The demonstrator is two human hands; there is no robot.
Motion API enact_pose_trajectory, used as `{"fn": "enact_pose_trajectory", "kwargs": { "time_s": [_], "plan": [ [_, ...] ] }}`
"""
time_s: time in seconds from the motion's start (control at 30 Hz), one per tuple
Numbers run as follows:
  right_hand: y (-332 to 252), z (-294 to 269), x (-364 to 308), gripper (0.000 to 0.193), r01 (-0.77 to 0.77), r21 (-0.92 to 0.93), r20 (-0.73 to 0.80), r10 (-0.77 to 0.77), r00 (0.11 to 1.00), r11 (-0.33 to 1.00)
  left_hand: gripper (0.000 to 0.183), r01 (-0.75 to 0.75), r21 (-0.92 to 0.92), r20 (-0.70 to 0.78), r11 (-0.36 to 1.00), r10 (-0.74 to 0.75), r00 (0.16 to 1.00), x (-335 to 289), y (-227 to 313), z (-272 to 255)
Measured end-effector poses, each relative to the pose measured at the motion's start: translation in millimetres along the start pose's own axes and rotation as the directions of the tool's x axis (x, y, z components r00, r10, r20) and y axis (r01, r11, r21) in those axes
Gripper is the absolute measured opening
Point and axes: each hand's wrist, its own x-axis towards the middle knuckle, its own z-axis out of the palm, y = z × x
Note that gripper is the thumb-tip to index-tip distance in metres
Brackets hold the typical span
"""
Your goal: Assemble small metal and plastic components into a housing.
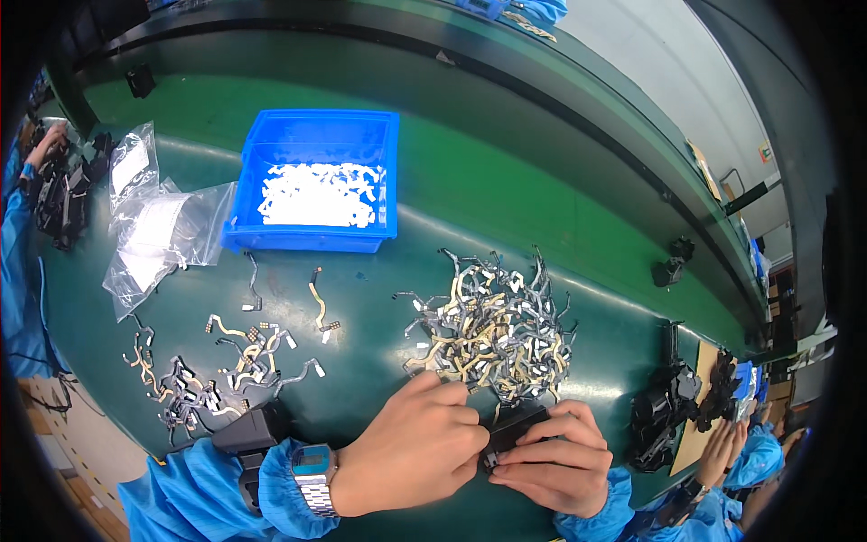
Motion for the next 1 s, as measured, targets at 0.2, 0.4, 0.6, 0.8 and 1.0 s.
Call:
{"fn": "enact_pose_trajectory", "kwargs": {
  "time_s": [0.2, 0.4, 0.6, 0.8, 1.0],
  "plan": [
    [-3.8, 1.0, -1.5, 0.022, -0.035, 0.003, -0.018, 0.035, 0.999, 0.999, 0.014, 0.044, 0.034, -0.055, 0.998, -0.042, 0.998, -0.9, 4.5, 2.6],
    [-1.0, 1.3, 1.1, 0.021, -0.17, 0.136, 0.042, 0.165, 0.985, 0.976, 0.013, 0.04, 0.057, -0.027, 0.998, -0.039, 0.999, -0.9, 4.5, 0.2],
    [-3.4, -0.6, 4.7, 0.021, -0.18, 0.094, 0.071, 0.174, 0.982, 0.979, 0.01, 0.053, 0.126, -0.15, 0.991, -0.034, 0.988, 0.2, 3.3, 1.6],
    [-1.5, 2.3, 0.3, 0.02, -0.261, 0.107, 0.118, 0.249, 0.961, 0.959, 0.008, 0.061, 0.142, -0.149, 0.988, -0.039, 0.988, -0.4, 3.9, -2.1],
    [-1.4, 0.1, 2.4, 0.019, -0.217, 0.057, 0.176, 0.204, 0.963, 0.974, 0.008, 0.066, 0.19, -0.141, 0.98, -0.04, 0.989, 0.2, 3.3, -2.2]
  ]
}}
